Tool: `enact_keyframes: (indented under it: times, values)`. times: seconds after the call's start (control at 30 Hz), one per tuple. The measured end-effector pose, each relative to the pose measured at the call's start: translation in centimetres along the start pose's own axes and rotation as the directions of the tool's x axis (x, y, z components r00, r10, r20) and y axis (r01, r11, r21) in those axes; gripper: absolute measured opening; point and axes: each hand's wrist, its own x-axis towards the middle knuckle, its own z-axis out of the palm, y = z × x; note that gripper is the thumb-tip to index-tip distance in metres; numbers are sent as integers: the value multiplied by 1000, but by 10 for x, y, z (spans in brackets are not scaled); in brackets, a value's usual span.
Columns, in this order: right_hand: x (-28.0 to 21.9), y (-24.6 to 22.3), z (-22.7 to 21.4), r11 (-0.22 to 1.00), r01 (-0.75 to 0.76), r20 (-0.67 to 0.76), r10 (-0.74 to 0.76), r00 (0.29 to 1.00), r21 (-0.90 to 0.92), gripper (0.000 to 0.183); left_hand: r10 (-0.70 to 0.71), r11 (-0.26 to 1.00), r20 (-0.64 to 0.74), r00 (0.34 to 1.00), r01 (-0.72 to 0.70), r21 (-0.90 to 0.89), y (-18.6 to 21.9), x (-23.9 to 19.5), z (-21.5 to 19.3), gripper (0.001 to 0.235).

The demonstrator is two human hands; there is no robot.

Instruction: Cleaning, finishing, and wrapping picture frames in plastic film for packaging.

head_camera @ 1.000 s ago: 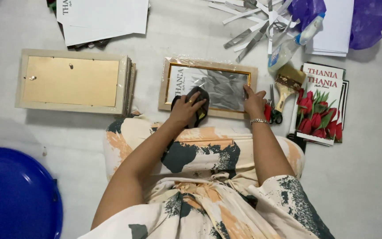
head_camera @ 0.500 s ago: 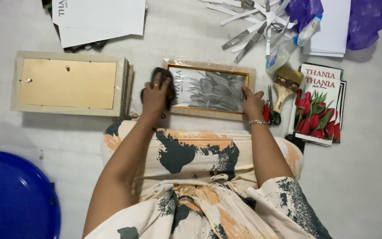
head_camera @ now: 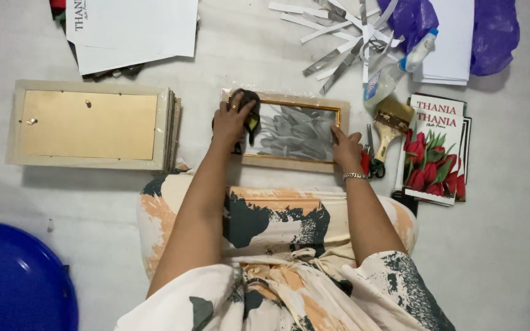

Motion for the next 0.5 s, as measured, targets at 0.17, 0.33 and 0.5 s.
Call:
enact_keyframes:
  times: [0.17, 0.33, 0.5]
  values:
    - [3, -1, -1, 1000, -9, -7, 9, 1000, 12, 56, -325, 928, -138, 935, 288, -237, 68, -2, -55, 66]
    - [4, 0, -3, 999, -35, 20, 36, 999, -18, 57, 170, 970, -302, 938, -213, -116, 163, -17, -23, 54]
    - [4, 1, -2, 998, -35, 33, 34, 999, 46, 55, 258, 965, -339, 905, -261, 37, 150, -7, 6, 55]
